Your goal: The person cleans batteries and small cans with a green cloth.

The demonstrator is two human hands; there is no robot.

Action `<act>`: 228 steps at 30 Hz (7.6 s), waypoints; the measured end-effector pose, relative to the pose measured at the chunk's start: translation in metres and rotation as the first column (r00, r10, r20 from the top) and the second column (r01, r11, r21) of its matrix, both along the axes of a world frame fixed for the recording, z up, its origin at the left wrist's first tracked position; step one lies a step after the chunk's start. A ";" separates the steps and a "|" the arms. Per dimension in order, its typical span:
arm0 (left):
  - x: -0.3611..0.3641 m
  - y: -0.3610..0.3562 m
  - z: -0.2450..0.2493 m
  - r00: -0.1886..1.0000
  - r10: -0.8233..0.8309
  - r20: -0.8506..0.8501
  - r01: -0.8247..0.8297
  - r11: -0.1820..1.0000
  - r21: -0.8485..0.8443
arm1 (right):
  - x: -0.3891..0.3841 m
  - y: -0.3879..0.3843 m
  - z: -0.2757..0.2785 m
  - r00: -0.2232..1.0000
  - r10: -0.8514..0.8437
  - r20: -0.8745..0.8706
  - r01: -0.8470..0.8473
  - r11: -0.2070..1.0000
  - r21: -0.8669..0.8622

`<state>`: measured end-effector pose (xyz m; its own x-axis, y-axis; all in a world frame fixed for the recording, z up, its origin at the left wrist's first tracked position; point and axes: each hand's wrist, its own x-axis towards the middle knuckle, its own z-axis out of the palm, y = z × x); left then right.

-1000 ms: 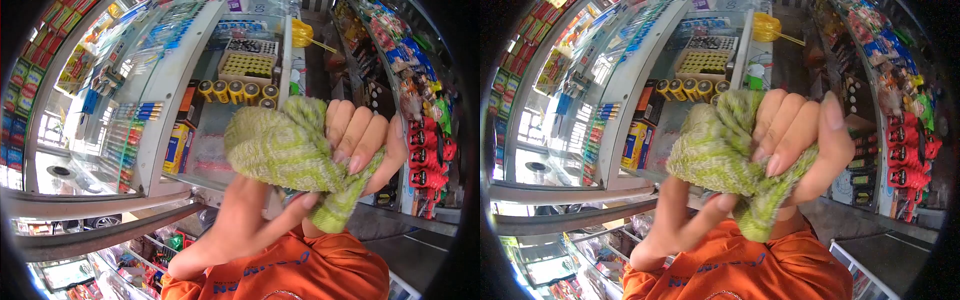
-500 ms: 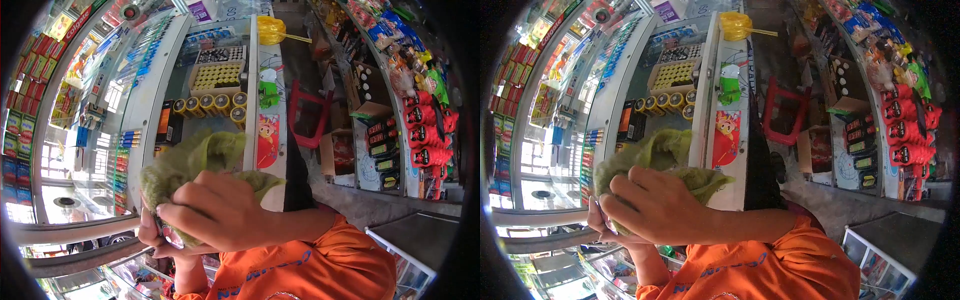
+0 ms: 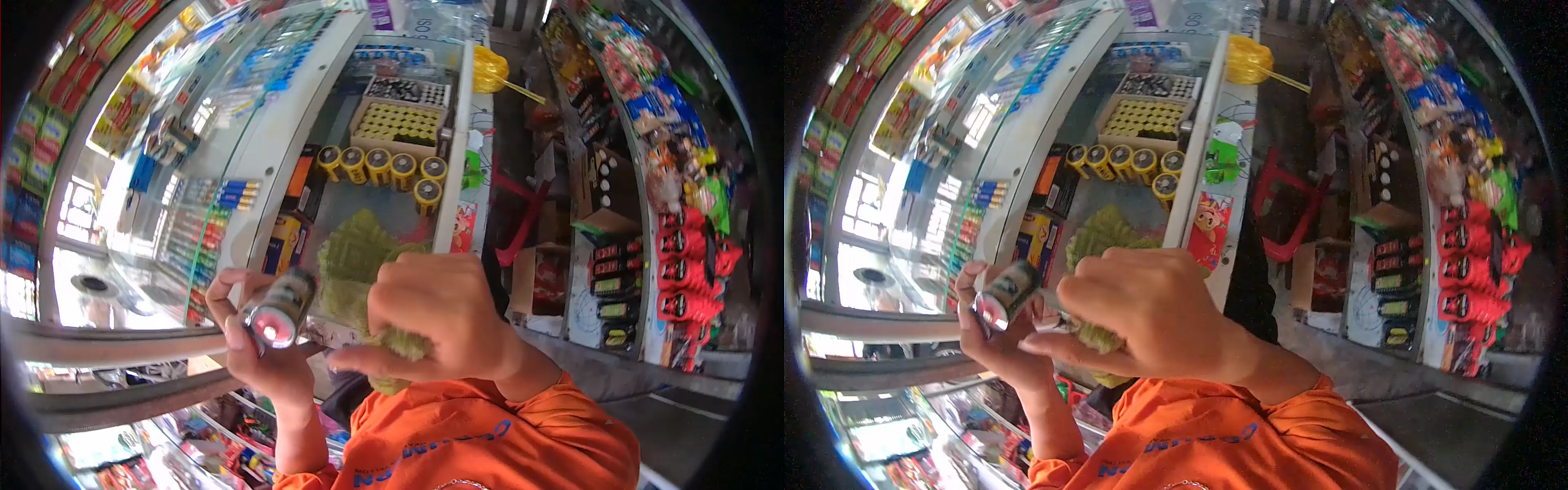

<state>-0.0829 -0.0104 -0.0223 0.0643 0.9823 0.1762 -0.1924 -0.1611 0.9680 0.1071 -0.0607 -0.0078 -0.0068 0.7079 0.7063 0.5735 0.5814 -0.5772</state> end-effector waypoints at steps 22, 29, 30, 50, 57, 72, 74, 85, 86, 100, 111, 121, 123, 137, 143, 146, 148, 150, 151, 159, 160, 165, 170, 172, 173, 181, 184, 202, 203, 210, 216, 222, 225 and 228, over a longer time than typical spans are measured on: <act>0.017 -0.007 0.012 0.944 -0.285 0.165 0.300 0.950 -0.081 | 0.003 0.010 0.019 0.976 0.172 0.136 -0.144 0.970 -0.195; 0.011 -0.009 0.014 0.948 -0.313 0.058 0.315 0.949 -0.031 | -0.005 0.014 0.021 0.990 0.084 0.109 -0.068 0.987 -0.143; 0.009 -0.008 0.007 0.951 -0.305 0.060 0.307 0.951 -0.029 | -0.007 0.012 0.023 0.996 0.038 0.085 -0.025 0.989 -0.146; 0.030 -0.030 -0.006 0.528 0.051 -0.848 0.538 0.753 0.380 | 0.004 0.129 0.000 0.756 0.448 0.477 -0.226 0.863 -0.453; 0.035 -0.029 -0.008 0.498 0.314 -0.809 0.418 0.730 0.541 | -0.001 0.119 -0.001 0.771 0.230 0.595 -0.018 0.940 -0.340; 0.028 -0.009 0.001 0.238 0.058 -0.970 0.589 0.785 0.191 | 0.007 0.124 0.001 0.833 0.378 0.403 -0.199 0.886 -0.420; 0.026 0.002 0.007 0.328 0.074 -0.942 0.587 0.765 0.265 | 0.008 0.119 0.021 0.779 0.400 0.483 -0.125 0.854 -0.505; 0.038 0.022 -0.012 0.656 0.218 -0.723 0.341 0.768 0.542 | -0.038 0.204 0.068 0.905 0.059 0.422 -0.060 0.998 -0.011; 0.038 0.020 -0.014 0.645 0.243 -0.725 0.315 0.779 0.542 | -0.046 0.216 0.061 0.880 -0.022 0.474 -0.023 0.996 0.088; 0.019 0.012 -0.014 0.971 0.148 -0.187 -0.009 0.806 0.592 | 0.000 0.167 0.094 0.897 0.311 0.315 -0.232 0.937 -0.262; 0.022 0.015 0.004 0.539 -0.600 0.591 0.751 0.660 -0.015 | 0.028 0.073 0.073 0.882 0.470 -0.005 -0.446 0.833 -0.328; 0.033 0.023 0.019 0.879 -0.204 0.431 0.273 0.956 -0.104 | 0.026 0.018 0.042 0.883 -0.020 0.470 0.096 0.986 -0.137; 0.031 0.027 0.015 0.882 -0.239 0.407 0.295 0.952 -0.082 | 0.032 0.014 0.021 0.782 0.210 0.587 -0.013 0.947 -0.321; 0.056 -0.011 -0.002 0.935 -0.222 0.276 0.164 0.962 0.219 | -0.026 -0.001 0.017 0.954 0.151 -0.260 -0.166 0.985 -0.038; 0.047 -0.010 0.026 0.979 -0.181 -0.090 0.199 0.943 0.267 | -0.047 0.002 0.023 0.991 0.057 -0.124 -0.061 0.998 -0.023; 0.044 -0.021 0.007 0.947 -0.278 -0.160 0.320 0.858 0.402 | -0.036 0.019 0.029 0.949 0.120 -0.292 -0.092 0.990 0.110; 0.042 -0.021 0.013 0.956 -0.252 -0.148 0.291 0.861 0.416 | -0.055 0.009 0.022 0.940 0.104 -0.326 -0.100 0.995 0.028; 0.037 -0.012 0.021 0.977 -0.207 0.053 0.186 0.946 0.266 | -0.069 0.002 0.006 0.995 -0.006 -0.104 0.009 0.999 0.031; 0.039 -0.018 0.016 0.977 -0.204 0.061 0.181 0.947 0.267 | -0.063 0.002 0.009 0.995 -0.004 -0.096 0.007 1.000 0.030; 0.047 -0.041 -0.022 0.853 -0.521 0.034 0.515 0.850 0.113 | -0.037 0.000 0.055 0.992 0.113 -0.050 -0.108 0.989 0.099; 0.047 -0.027 -0.040 0.931 -0.238 -0.277 0.313 0.910 0.271 | -0.035 0.003 0.057 0.998 0.058 -0.005 -0.058 0.998 -0.036; 0.033 0.031 -0.004 0.836 -0.385 -0.391 0.446 0.892 0.076 | -0.014 0.046 0.017 0.997 -0.003 -0.072 -0.014 0.973 -0.231; 0.020 0.029 0.005 0.715 -0.229 -0.661 0.508 0.819 0.267 | 0.003 0.047 -0.004 0.975 -0.140 -0.175 0.125 0.987 -0.096; 0.015 0.033 0.014 0.688 -0.014 -0.726 0.448 0.796 0.408 | 0.016 0.033 0.008 0.913 -0.287 -0.292 0.268 0.958 -0.102; 0.013 0.036 0.010 0.688 -0.028 -0.725 0.453 0.798 0.398 | 0.026 0.028 0.011 0.879 -0.337 -0.339 0.342 0.939 -0.046; 0.039 0.052 -0.005 0.265 0.351 -0.898 0.606 0.663 0.439 | 0.050 -0.005 0.015 0.597 -0.162 -0.786 0.269 0.963 0.006; 0.050 0.067 -0.008 0.072 0.379 -0.922 0.688 0.651 0.321 | 0.047 -0.007 0.008 0.616 -0.152 -0.773 0.190 0.981 -0.041; 0.089 -0.020 0.008 0.878 -0.353 -0.322 0.468 0.774 0.427 | 0.006 0.012 0.013 0.876 -0.103 -0.471 0.172 0.979 0.106; 0.090 -0.027 0.005 0.865 -0.401 -0.302 0.497 0.768 0.404 | 0.008 0.016 0.016 0.799 -0.053 -0.599 0.137 0.986 0.095; 0.069 -0.015 0.014 0.845 -0.471 -0.254 0.534 0.775 0.338 | -0.003 0.000 0.007 0.911 -0.247 -0.331 0.318 0.931 0.180; 0.057 -0.029 0.013 0.685 -0.729 0.016 0.728 0.683 -0.061 | 0.006 -0.007 0.026 0.912 -0.149 -0.383 0.233 0.955 0.184; 0.072 -0.044 0.021 0.730 -0.669 0.140 0.683 0.724 -0.101 | 0.008 0.000 0.009 0.663 0.147 -0.734 0.221 0.898 0.380; 0.067 -0.037 0.016 0.707 -0.706 0.049 0.707 0.705 -0.047 | 0.014 -0.004 0.012 0.656 0.286 -0.698 0.068 0.899 0.433; 0.068 -0.038 0.014 0.726 -0.671 0.152 0.680 0.733 -0.019 | 0.024 -0.009 0.013 0.634 0.406 -0.658 -0.065 0.876 0.478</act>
